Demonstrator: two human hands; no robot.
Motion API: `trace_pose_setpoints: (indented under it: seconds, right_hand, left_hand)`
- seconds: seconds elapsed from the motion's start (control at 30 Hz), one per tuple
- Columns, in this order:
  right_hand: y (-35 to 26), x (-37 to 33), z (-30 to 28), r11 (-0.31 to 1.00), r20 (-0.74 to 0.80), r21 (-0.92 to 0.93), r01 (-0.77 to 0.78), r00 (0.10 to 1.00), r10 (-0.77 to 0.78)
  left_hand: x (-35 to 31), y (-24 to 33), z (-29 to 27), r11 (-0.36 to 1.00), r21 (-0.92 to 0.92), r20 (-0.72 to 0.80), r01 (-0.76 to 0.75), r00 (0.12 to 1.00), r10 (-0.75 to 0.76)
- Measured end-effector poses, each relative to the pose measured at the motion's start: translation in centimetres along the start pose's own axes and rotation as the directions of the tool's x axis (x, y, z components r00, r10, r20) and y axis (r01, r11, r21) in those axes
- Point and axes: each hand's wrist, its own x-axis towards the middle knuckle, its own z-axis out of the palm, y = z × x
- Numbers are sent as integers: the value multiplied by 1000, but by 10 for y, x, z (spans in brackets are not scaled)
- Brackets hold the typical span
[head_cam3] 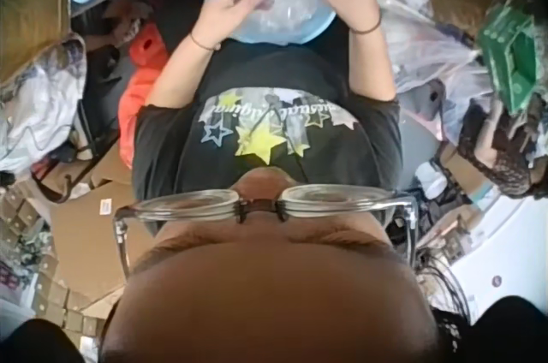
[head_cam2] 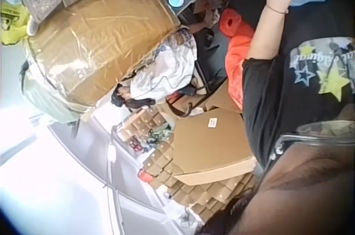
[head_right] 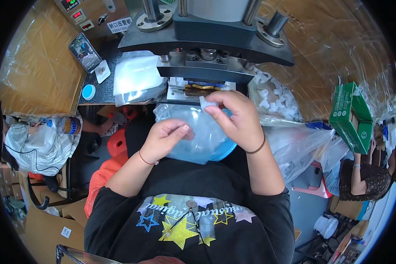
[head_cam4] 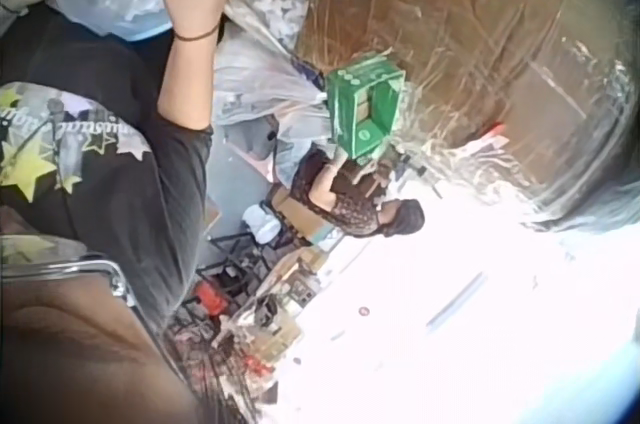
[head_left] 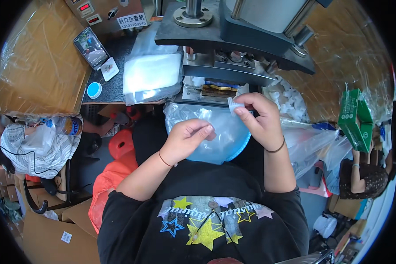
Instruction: The person is sealing small plastic bags using a desktop heat sealing machine at a factory workstation.
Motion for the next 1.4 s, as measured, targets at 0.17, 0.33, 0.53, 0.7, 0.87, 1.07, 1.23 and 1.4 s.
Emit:
trace_pose_setpoints:
  seconds: [0.17,0.33,0.53,0.7,0.87,1.07,1.23,1.4]
  right_hand:
    - [1,-15,-8,993,-78,60,-105,991,110]
    - [7,-14,-18,989,147,-146,-17,988,38]
    - [26,-19,-30,996,234,-80,-39,971,57]
    - [90,-40,-74,512,-28,-805,-298,883,469]
    - [119,-46,-67,577,-82,-736,-355,892,445]
    - [125,-53,-52,688,-300,-569,-450,893,335]
    - [114,-56,-52,654,-350,-498,-570,822,449]
    - [97,-56,-51,795,-419,-529,-297,906,60]
  left_hand:
    - [0,-11,9,990,-42,100,136,986,-131]
    - [3,-12,22,953,-245,103,179,982,-158]
    - [10,-18,27,836,-352,330,421,892,-310]
    - [28,-38,13,801,-441,192,406,914,-357]
    - [61,-31,-8,816,-471,87,335,938,-336]
    - [63,-33,-11,857,-456,21,240,966,-259]
    - [46,-3,-59,443,896,-288,-20,734,615]
    - [25,-39,-104,-37,999,39,-26,908,418]
